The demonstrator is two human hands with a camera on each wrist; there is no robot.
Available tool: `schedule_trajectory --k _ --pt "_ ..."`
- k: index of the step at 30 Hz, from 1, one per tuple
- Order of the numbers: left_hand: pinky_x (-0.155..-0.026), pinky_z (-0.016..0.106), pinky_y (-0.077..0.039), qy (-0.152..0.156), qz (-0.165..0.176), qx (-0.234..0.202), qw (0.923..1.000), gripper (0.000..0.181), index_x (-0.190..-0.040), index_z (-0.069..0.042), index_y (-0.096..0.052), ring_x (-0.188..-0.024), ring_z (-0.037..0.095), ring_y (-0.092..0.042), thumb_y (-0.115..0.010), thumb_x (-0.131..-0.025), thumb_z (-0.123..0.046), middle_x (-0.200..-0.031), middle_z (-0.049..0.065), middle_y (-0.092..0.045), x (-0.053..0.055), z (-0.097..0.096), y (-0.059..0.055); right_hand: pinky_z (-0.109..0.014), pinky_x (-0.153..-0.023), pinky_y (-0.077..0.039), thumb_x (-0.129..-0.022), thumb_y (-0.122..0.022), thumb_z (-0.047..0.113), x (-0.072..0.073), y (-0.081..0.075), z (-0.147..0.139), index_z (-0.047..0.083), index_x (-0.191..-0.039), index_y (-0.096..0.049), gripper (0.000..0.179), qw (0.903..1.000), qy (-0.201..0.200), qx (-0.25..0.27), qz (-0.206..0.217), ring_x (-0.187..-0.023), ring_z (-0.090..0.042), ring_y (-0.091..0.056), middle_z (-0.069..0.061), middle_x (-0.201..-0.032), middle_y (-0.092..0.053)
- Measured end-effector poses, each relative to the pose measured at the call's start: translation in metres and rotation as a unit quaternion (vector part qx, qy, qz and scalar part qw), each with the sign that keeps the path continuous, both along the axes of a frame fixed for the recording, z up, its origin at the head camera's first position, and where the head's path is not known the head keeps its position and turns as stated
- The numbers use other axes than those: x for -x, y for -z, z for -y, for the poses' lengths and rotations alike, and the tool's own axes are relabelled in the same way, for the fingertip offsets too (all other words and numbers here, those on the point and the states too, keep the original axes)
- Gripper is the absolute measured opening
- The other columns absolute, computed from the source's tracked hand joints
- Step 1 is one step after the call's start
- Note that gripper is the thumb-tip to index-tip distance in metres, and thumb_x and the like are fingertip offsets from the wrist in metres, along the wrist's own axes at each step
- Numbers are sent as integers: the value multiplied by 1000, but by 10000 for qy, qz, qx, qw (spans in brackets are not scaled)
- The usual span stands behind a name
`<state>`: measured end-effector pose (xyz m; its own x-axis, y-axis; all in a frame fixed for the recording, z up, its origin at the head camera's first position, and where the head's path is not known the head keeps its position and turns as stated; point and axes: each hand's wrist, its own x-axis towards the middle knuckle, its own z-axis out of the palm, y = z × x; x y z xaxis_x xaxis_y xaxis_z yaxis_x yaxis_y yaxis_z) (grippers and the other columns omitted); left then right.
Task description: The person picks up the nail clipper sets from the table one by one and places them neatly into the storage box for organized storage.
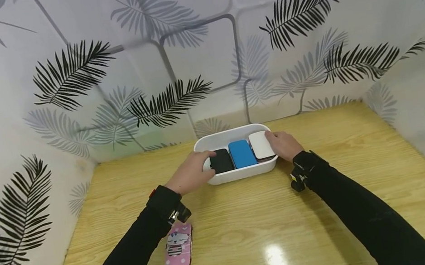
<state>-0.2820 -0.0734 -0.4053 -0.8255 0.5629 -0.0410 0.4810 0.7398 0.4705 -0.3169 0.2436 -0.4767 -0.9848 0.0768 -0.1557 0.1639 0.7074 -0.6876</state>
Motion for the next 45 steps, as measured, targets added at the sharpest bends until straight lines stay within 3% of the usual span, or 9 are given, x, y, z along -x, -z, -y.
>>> schedule_trajectory --k 4,8,14,17,20,27,35,39,45 --pt "-111 45 -41 -56 -323 127 9994 47 -141 -7 -55 -131 26 -49 -64 -97 -22 -141 12 -57 -28 27 -2 -55 -116 -32 -105 -19 60 0 0 -1 0 -153 -39 79 10000 -2 1 -19 -136 -40 -45 -25 -151 -45" --pt "-112 47 -40 151 -431 544 9975 51 -139 -11 -59 -134 29 -48 -72 -93 -31 -141 9 -59 -57 48 -4 -55 -115 -32 -105 -20 58 0 -1 0 0 -152 -40 78 10000 47 22 -15 -136 -41 -46 -25 -151 -45" --pt "-108 60 -38 571 445 1495 9861 73 -141 -14 -57 -142 39 -39 -83 -80 -43 -152 15 -47 -95 79 6 -55 -116 -31 -105 -20 59 0 -3 1 0 -153 -38 78 9999 29 43 115 -136 -40 -45 -25 -152 -44" --pt "-106 63 -38 530 784 1655 9816 86 -146 -16 -52 -142 38 -37 -88 -73 -45 -154 15 -43 -105 90 11 -55 -115 -31 -105 -19 59 1 -5 -1 -1 -153 -38 79 10000 42 2 20 -135 -41 -45 -26 -152 -44" --pt "-106 62 -39 466 867 1605 9821 97 -152 -19 -45 -141 38 -37 -90 -70 -43 -155 14 -40 -111 96 17 -55 -115 -31 -105 -19 59 2 -8 -3 -1 -153 -38 79 10000 81 -20 -7 -135 -41 -45 -26 -152 -44" --pt "-100 52 -44 613 744 1288 9870 83 -141 -27 -54 -130 32 -43 -91 -68 -32 -149 12 -41 -120 102 30 -56 -117 -29 -104 -18 61 6 -4 -2 0 -155 -34 81 9998 59 29 198 -140 -42 -41 -26 -156 -39" --pt "-82 41 -47 818 34 1371 9872 63 -123 -26 -60 -116 25 -47 -87 -67 -36 -136 7 -47 -122 100 38 -56 -116 -30 -104 -19 59 6 2 0 -1 -154 -36 80 9998 26 74 183 -140 -43 -42 -26 -154 -42" --pt "-81 40 -47 688 -163 1342 9884 62 -125 -27 -61 -110 22 -49 -83 -69 -44 -134 4 -49 -114 94 31 -56 -116 -31 -104 -19 59 4 0 1 0 -155 -35 79 9997 44 94 230 -139 -42 -43 -26 -154 -42" --pt "-92 39 -47 432 -319 1059 9929 69 -133 -30 -58 -111 19 -51 -80 -72 -54 -137 0 -51 -90 76 5 -55 -115 -32 -104 -19 59 3 -2 2 0 -155 -35 80 9997 57 104 201 -138 -42 -44 -26 -153 -42"
